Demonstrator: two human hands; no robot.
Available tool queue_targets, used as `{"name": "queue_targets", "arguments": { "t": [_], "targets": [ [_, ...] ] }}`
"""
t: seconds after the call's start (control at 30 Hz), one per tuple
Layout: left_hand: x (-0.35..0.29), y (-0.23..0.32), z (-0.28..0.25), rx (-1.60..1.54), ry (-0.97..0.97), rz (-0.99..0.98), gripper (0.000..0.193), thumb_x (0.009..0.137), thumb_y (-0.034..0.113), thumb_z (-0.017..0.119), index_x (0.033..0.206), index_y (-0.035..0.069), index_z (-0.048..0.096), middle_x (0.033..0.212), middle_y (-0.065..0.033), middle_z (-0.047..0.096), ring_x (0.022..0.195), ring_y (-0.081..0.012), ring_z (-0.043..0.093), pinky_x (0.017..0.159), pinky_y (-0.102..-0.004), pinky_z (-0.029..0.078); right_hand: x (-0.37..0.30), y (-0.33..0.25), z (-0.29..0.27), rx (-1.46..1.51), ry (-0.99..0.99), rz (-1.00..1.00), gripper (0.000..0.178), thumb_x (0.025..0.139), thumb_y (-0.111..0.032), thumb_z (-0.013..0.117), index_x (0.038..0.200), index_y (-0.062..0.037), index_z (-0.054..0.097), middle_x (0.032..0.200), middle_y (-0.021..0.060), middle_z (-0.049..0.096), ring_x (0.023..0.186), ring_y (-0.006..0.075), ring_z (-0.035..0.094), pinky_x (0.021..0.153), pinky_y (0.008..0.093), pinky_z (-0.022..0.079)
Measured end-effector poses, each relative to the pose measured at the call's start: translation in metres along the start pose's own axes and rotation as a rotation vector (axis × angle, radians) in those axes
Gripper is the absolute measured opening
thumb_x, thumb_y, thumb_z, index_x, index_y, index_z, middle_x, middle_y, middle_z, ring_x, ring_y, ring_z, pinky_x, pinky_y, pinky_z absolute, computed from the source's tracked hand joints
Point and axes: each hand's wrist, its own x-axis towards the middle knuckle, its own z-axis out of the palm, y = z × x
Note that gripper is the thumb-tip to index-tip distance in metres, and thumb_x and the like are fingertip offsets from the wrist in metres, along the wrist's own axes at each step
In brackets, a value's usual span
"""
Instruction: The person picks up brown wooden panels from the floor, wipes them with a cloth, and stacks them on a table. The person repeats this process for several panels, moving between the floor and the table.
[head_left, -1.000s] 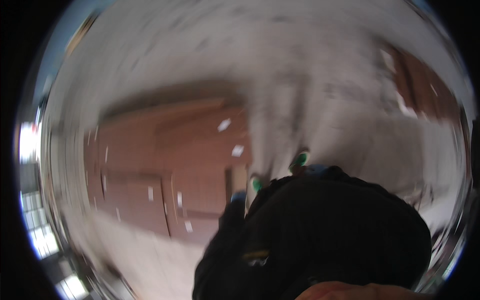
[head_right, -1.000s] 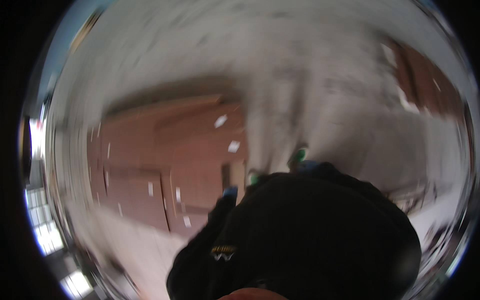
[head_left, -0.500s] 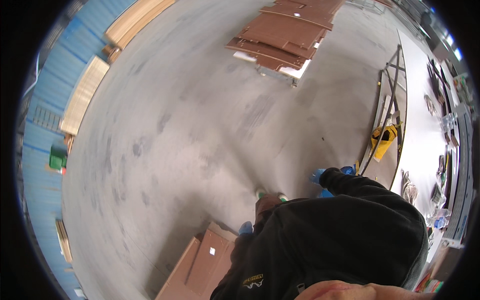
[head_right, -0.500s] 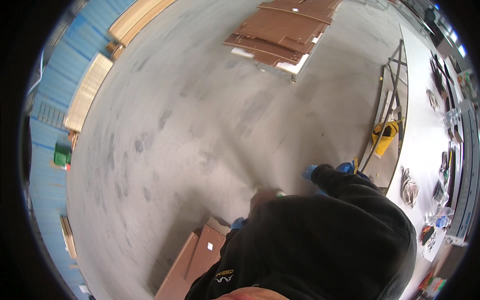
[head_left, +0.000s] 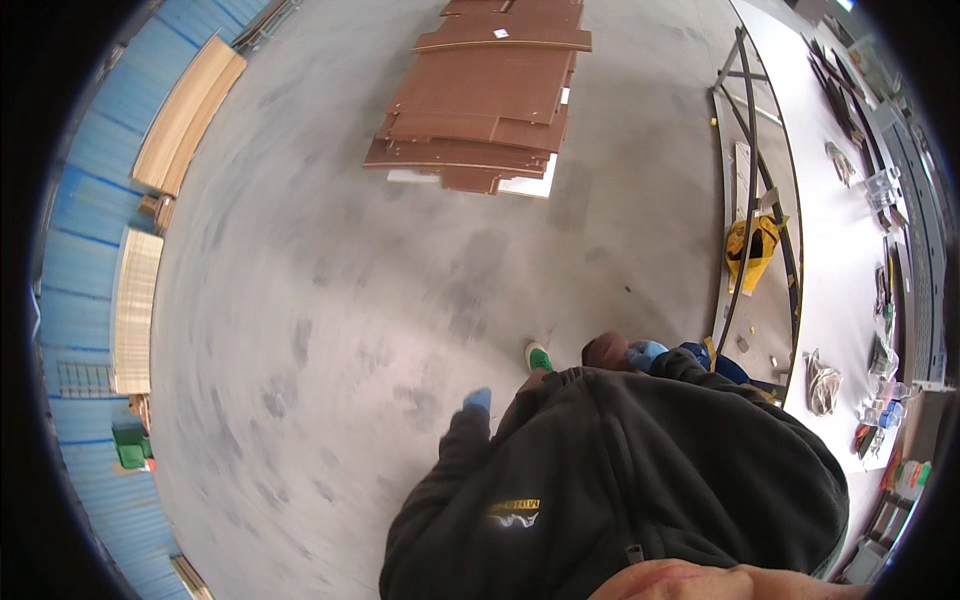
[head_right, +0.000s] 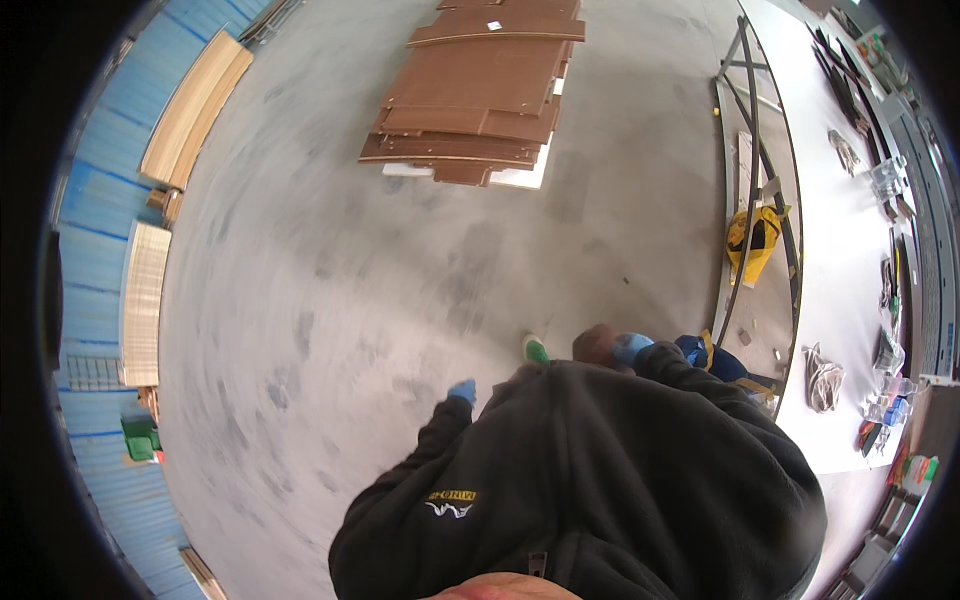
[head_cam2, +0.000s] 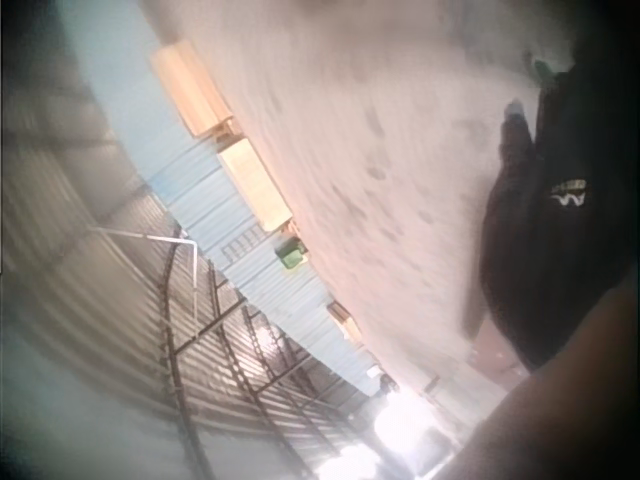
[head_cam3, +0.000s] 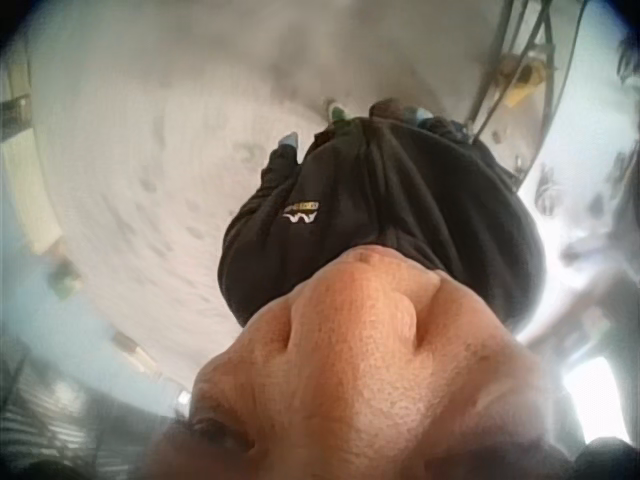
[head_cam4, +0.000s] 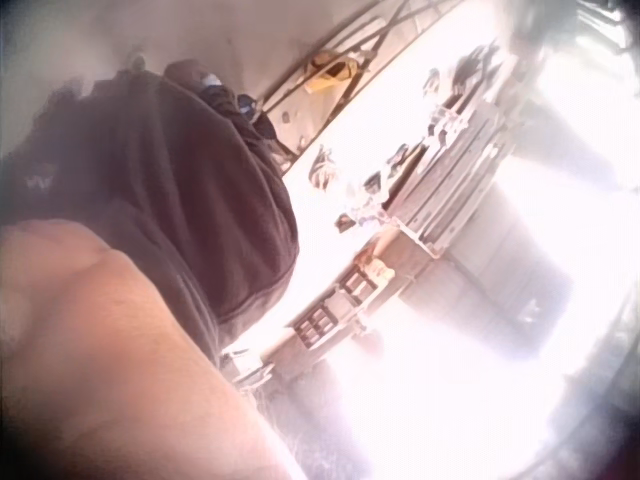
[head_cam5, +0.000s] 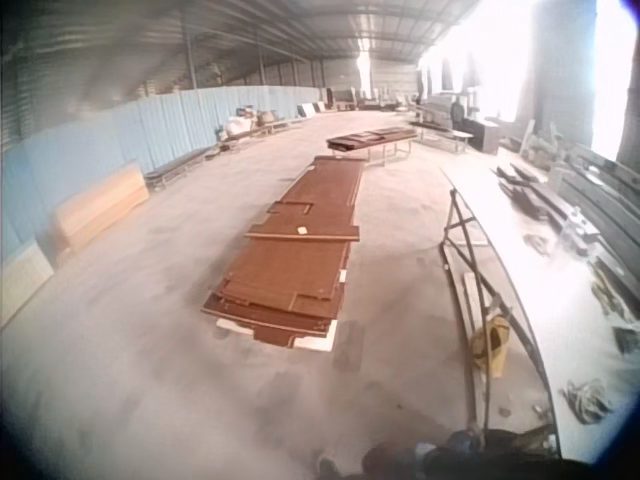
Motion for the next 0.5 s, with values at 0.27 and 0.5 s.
{"name": "queue_targets", "arguments": {
  "t": [0.27,0.5],
  "targets": [
    [0.126,0.263,0.025,-0.441,-0.141,0.398,0.03,0.099,0.029,0.057,0.087,0.004,0.068,0.082,0.0016,0.063,0.074,-0.0124,0.054,0.069,-0.0309,0.047,0.058,0.078,-0.101,0.181,0.025,0.245,0.048,0.103,-0.042,0.052,0.131,-0.0072,0.07,0.135,0.0172,0.068,0.131,0.0327,0.061,0.108,0.0412,0.047],
    [0.129,0.392,0.138,-0.281,-0.288,0.298,0.028,0.098,0.031,0.062,0.107,0.007,0.073,0.083,-0.0032,0.066,0.071,-0.0166,0.058,0.067,-0.0351,0.05,0.069,0.167,-0.178,0.502,0.489,0.314,0.048,0.103,-0.042,0.058,0.131,-0.0036,0.069,0.124,0.0166,0.074,0.117,0.0295,0.069,0.099,0.0413,0.053]
  ]
}}
